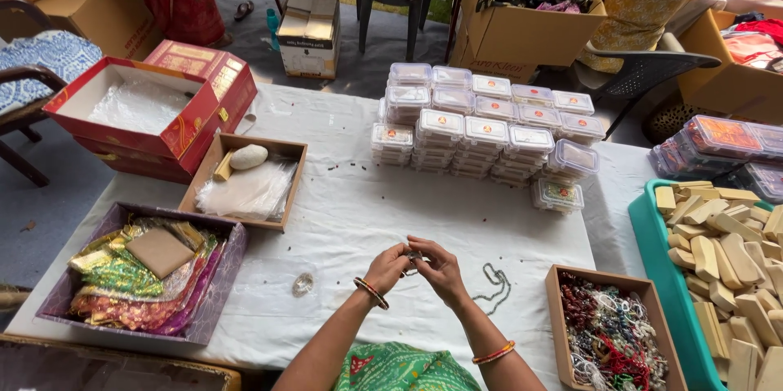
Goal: The person wraps small jewelry items in decorative paper and places them into clear plastic containers. They handle various items, including necklaces and small stones, and stack the filled containers on the table.
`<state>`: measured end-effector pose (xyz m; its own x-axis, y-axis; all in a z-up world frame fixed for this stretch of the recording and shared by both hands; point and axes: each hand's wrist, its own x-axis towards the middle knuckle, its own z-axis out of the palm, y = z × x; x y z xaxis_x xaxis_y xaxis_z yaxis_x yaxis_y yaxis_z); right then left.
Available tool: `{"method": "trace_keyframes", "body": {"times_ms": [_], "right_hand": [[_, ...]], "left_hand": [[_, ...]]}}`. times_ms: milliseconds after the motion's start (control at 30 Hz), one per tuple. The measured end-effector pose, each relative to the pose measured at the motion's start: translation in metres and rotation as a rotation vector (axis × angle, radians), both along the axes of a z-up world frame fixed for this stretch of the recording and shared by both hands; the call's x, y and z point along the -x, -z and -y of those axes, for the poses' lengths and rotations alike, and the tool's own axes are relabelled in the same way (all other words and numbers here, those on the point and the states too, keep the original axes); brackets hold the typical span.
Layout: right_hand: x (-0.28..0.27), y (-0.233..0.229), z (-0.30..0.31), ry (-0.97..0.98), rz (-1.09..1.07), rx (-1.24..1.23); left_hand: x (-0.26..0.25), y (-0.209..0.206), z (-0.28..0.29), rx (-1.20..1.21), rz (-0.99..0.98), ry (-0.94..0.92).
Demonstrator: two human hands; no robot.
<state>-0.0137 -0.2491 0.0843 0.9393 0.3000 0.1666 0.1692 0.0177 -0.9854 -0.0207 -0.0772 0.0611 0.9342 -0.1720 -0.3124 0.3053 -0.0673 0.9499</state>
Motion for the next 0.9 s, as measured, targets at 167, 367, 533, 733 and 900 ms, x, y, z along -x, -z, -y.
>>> {"method": "trace_keyframes", "body": {"times_ms": [167,367,533,733,900], "right_hand": [[-0.019,0.065,0.012,-0.153,-0.239,-0.067],[-0.018,0.081,0.024,0.023,-0.515,-0.144],[-0.01,0.137,0.053,0.21,-0.747,-0.109],[-0.007,0.141,0.062,0.154,-0.758,-0.24],[-0.006,0.141,0.059,0.138,-0.746,-0.215]], "left_hand": [[0.004,0.019,-0.026,0.018,-0.024,-0.028],[0.025,0.064,-0.113,-0.64,0.227,-0.469],[0.063,0.082,-0.183,-1.288,-0.141,-0.844],[0.084,0.082,-0.168,-1.136,0.207,-0.582],[0.086,0.084,-0.13,-1.228,0.382,-0.369]]}}
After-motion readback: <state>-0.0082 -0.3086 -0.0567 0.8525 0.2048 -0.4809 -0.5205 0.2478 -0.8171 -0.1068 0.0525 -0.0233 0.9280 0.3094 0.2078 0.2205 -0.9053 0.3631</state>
